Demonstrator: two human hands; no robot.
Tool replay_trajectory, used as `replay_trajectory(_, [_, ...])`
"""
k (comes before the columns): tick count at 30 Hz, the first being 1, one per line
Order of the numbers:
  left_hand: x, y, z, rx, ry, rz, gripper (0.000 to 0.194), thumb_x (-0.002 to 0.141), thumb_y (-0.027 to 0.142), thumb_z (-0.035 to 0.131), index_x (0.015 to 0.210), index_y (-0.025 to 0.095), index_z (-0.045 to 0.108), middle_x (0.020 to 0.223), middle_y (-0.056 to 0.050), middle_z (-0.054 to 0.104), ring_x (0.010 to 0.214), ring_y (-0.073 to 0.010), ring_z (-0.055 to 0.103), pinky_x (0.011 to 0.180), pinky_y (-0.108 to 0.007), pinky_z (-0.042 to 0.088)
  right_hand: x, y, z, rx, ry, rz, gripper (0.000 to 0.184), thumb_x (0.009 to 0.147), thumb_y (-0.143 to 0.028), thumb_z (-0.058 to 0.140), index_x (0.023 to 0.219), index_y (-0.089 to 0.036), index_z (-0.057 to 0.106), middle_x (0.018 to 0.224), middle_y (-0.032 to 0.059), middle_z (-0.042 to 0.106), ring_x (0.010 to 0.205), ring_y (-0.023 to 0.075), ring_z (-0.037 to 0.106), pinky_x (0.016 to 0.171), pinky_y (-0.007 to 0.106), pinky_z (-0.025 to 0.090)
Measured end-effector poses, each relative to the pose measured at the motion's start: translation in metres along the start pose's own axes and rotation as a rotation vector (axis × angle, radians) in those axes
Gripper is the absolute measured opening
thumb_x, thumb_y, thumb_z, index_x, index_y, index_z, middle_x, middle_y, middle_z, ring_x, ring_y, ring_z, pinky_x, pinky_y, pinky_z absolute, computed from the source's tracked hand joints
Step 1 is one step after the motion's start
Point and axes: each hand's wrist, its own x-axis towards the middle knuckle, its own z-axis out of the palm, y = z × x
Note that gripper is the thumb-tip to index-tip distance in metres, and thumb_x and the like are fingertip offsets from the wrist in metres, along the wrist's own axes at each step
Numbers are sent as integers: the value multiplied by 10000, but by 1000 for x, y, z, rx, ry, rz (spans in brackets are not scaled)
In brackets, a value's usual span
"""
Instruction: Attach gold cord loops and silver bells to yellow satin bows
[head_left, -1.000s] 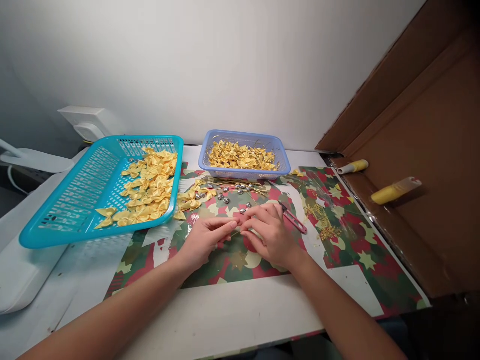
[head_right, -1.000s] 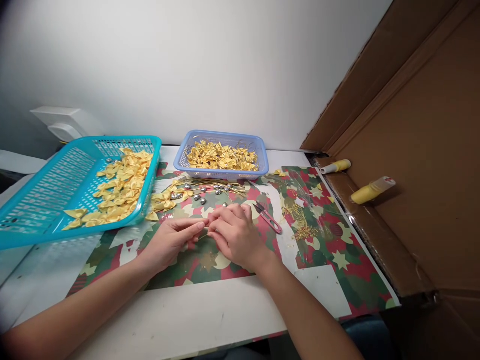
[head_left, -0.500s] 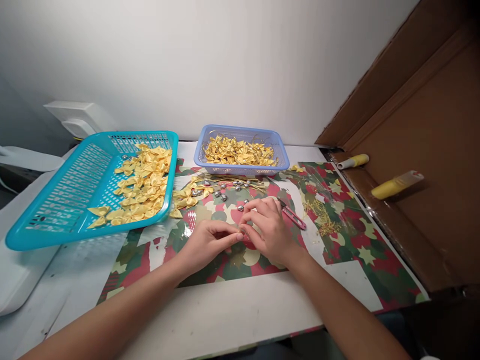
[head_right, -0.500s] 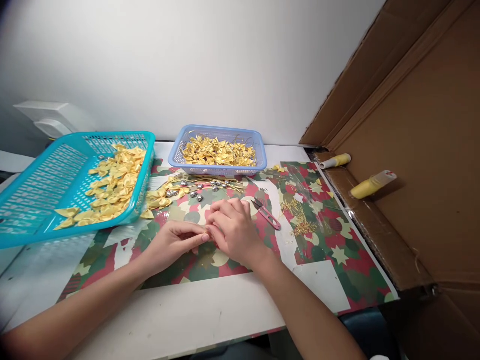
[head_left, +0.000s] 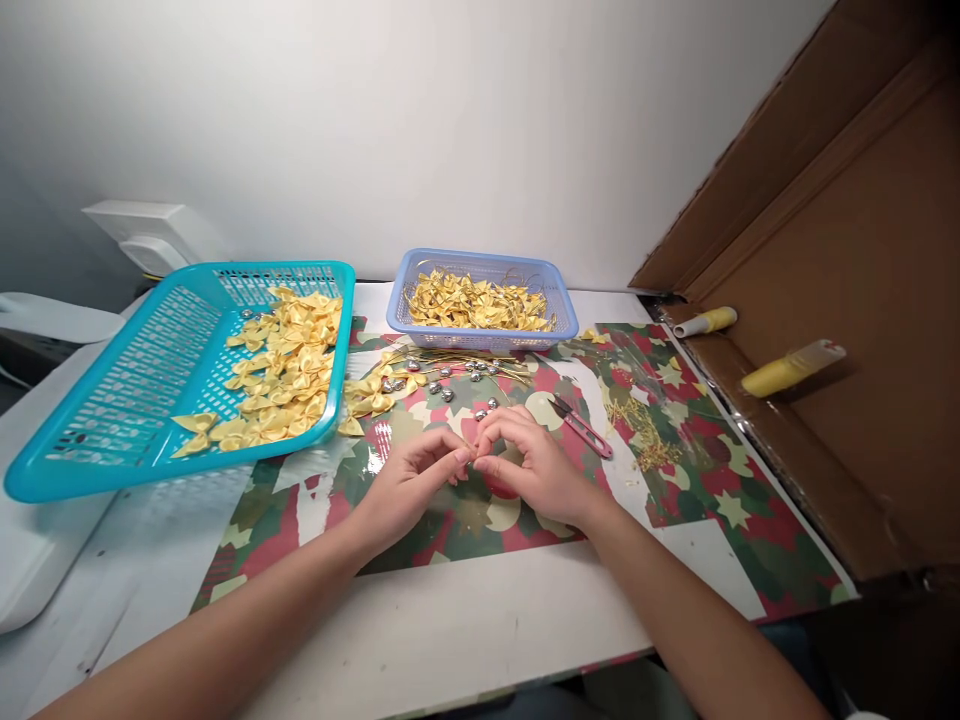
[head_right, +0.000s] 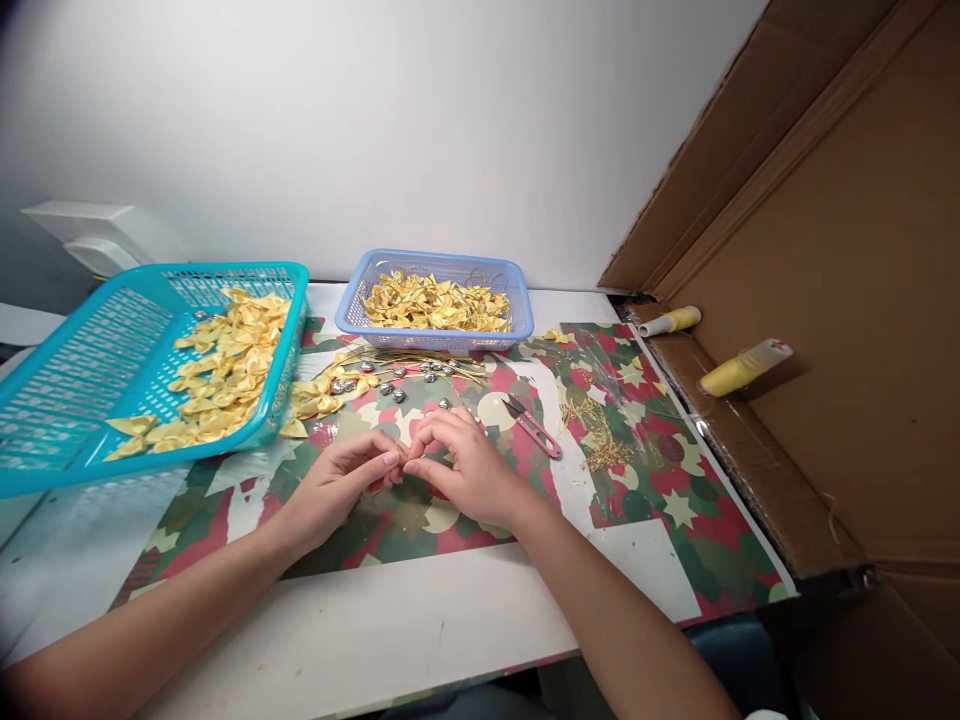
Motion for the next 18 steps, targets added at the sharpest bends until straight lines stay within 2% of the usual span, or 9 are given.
replay_trajectory(3, [0,1,0,33,24,4,236,892,365,560,748,186,620,677,23,539,630,-107,465,562,-217,347,0,-1,2,1,55,-11,118,885,-197,604,779,-229,563,933,4,629,979,178,503,895,338,407])
replay_trajectory(6, [0,2,1,43,25,40,224,898,357,552,771,191,633,751,11,576,634,-107,460,568,-227,347,0,-1,3,0,108,-25,82,865,-186,634,861,-240,572,969,1,630,991,172,515,892,324,412])
replay_trajectory(8, [0,2,1,55,20,65,212,902,339,547,776,193,635,781,9,592,641,-108,463,584,-232,354,0,-1,3,-15,94,-31,90,867,-189,633,893,-246,569,979,0,624,990,171,516,892,324,409])
replay_trajectory(13, [1,1,1,85,3,88,200,909,311,516,770,192,598,798,0,587,709,-134,492,644,-252,370,-1,-1,2,-109,15,-63,107,910,-195,571,825,-230,516,940,3,587,949,170,493,871,326,396])
replay_trajectory(18, [0,5,1,220,66,176,264,903,287,466,658,195,502,744,3,467,735,-154,445,682,-274,356,-2,-2,1,-202,32,-117,106,920,-210,561,826,-226,515,955,10,603,959,177,482,850,332,381])
